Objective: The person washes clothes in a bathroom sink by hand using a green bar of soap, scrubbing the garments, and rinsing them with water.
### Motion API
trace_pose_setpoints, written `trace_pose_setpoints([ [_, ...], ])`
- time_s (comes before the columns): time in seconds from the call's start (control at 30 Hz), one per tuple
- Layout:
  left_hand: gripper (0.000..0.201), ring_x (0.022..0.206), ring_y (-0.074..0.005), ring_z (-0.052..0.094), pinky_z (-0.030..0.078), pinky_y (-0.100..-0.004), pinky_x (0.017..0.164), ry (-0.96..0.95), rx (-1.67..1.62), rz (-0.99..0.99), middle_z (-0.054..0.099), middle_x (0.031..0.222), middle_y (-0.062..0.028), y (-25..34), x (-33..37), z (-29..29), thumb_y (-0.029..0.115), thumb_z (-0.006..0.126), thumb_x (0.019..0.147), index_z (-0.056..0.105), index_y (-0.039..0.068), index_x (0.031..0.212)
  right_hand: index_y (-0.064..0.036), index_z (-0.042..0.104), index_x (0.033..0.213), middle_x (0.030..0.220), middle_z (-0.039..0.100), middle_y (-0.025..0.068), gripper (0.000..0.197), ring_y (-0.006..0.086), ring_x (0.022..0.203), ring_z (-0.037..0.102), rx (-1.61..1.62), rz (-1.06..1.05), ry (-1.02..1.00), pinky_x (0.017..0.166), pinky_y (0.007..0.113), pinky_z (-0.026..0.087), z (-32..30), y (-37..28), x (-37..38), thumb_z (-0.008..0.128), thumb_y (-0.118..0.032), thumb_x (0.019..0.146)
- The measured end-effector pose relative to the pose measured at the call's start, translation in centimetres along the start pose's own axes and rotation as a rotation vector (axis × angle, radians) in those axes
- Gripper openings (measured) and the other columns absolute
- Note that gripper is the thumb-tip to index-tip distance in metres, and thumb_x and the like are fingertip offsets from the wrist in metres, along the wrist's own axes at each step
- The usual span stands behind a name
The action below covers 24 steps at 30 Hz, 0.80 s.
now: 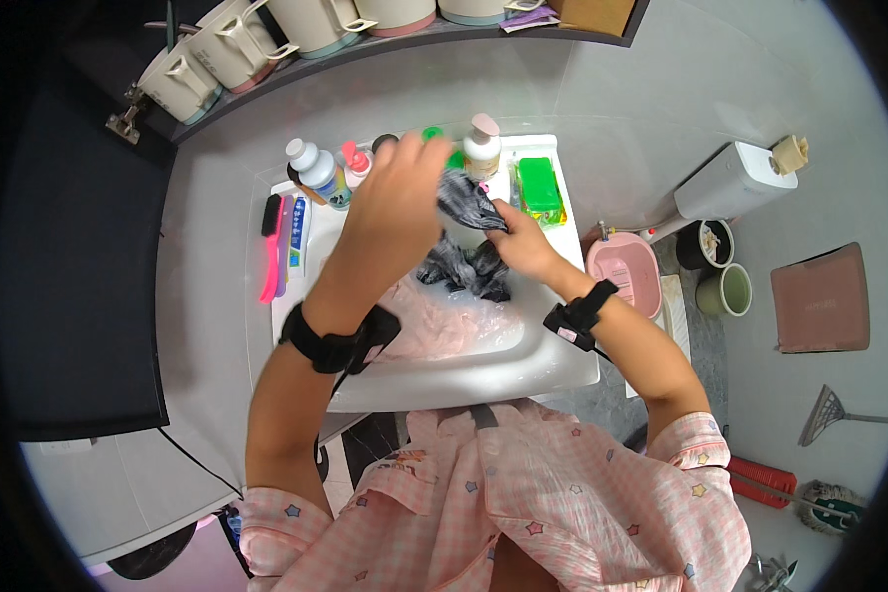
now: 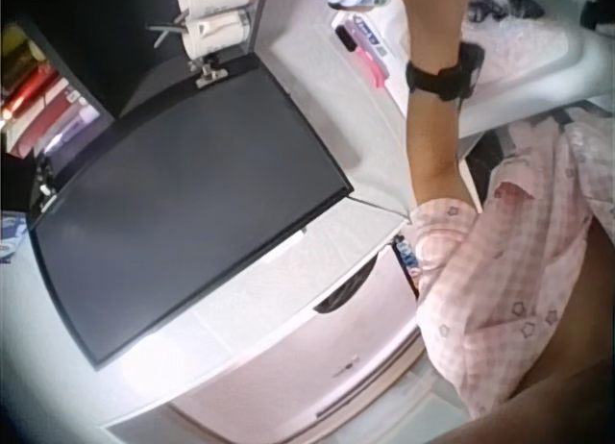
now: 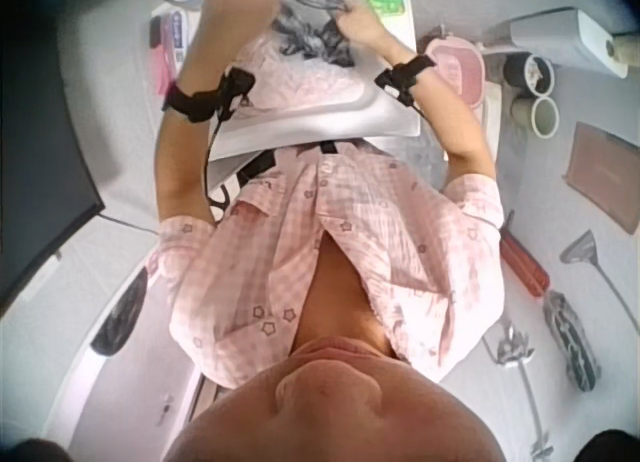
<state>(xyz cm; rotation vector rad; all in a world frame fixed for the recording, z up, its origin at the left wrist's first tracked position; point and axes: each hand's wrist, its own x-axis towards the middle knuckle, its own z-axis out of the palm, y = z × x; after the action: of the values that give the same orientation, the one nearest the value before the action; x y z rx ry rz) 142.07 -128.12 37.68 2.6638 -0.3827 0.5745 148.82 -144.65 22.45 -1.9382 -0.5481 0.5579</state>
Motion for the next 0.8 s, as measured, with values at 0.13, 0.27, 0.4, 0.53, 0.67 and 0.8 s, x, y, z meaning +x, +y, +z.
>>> trace_pose_setpoints([
  [0.13, 0.037, 0.093, -0.0347, 0.046, 0.041, -0.0437, 0.079, -0.136, 0.029, -0.302, 0.048, 0.103, -0.0134, -8.0, -8.5, 8.8, -0.003, 0.057, 0.062, 0.054, 0.002, 0.099, -0.0199, 0.029, 0.135, 0.120, 0.037, 0.0349, 0.060, 0.0463, 0.099, 0.050, -0.479, 0.146, -0.001, 0.089, 0.038, 0.041, 4.8, 1.8, -0.3, 0.049, -0.009, 0.080],
  [0.27, 0.044, 0.116, -0.0380, 0.035, 0.031, -0.0496, 0.095, -0.355, -0.003, -0.586, 0.037, 0.128, -0.0132, -8.8, -13.0, 16.8, 0.008, 0.058, 0.070, 0.051, 0.012, 0.114, -0.0331, 0.022, 0.136, 0.143, 0.012, 0.0202, 0.059, 0.0498, 0.125, 0.018, -0.632, 0.158, -0.198, 0.097, 0.057, 0.027, 9.4, 7.7, 0.3, 0.048, -0.026, 0.083],
  [0.4, 0.052, 0.131, -0.0362, 0.016, 0.013, -0.0591, 0.102, -0.661, 0.020, -0.773, 0.021, 0.143, -0.0100, -7.0, -13.1, 20.0, 0.020, 0.052, 0.078, 0.041, 0.028, 0.128, -0.0324, 0.025, 0.136, 0.147, 0.003, 0.0069, 0.059, 0.0444, 0.130, 0.011, -0.897, 0.305, -0.416, 0.101, 0.057, 0.019, 9.4, 8.1, 1.3, 0.049, -0.033, 0.083],
  [0.53, 0.047, 0.128, -0.0281, 0.028, 0.018, -0.0576, 0.101, -0.873, -0.008, -0.759, 0.034, 0.137, -0.0096, -9.0, -13.8, 22.6, 0.024, 0.046, 0.080, 0.044, 0.023, 0.127, -0.0222, 0.039, 0.132, 0.143, 0.023, 0.0075, 0.052, 0.0368, 0.131, 0.017, -1.102, 0.377, -0.631, 0.105, 0.051, 0.012, 9.9, 9.6, 3.0, 0.048, -0.032, 0.082],
  [0.67, 0.029, 0.104, -0.0324, 0.054, 0.039, -0.0516, 0.087, -0.743, 0.009, -0.730, 0.059, 0.108, -0.0133, -12.9, -15.3, 25.3, 0.019, 0.045, 0.079, 0.064, 0.010, 0.099, -0.0134, 0.054, 0.120, 0.130, 0.045, 0.0113, 0.041, 0.0334, 0.127, 0.029, -1.189, 0.397, -0.716, 0.102, 0.053, 0.014, 10.8, 8.7, 4.4, 0.044, -0.025, 0.082],
  [0.8, 0.027, 0.094, -0.0334, 0.057, 0.046, -0.0387, 0.079, -0.990, 0.061, -0.868, 0.059, 0.104, -0.0173, -12.8, -12.1, 23.3, 0.012, 0.050, 0.075, 0.063, 0.008, 0.099, -0.0189, 0.048, 0.124, 0.139, 0.031, 0.0090, 0.042, 0.0340, 0.129, 0.024, -1.048, 0.362, -0.706, 0.101, 0.056, 0.014, 8.8, 6.4, 4.7, 0.048, -0.024, 0.083],
])
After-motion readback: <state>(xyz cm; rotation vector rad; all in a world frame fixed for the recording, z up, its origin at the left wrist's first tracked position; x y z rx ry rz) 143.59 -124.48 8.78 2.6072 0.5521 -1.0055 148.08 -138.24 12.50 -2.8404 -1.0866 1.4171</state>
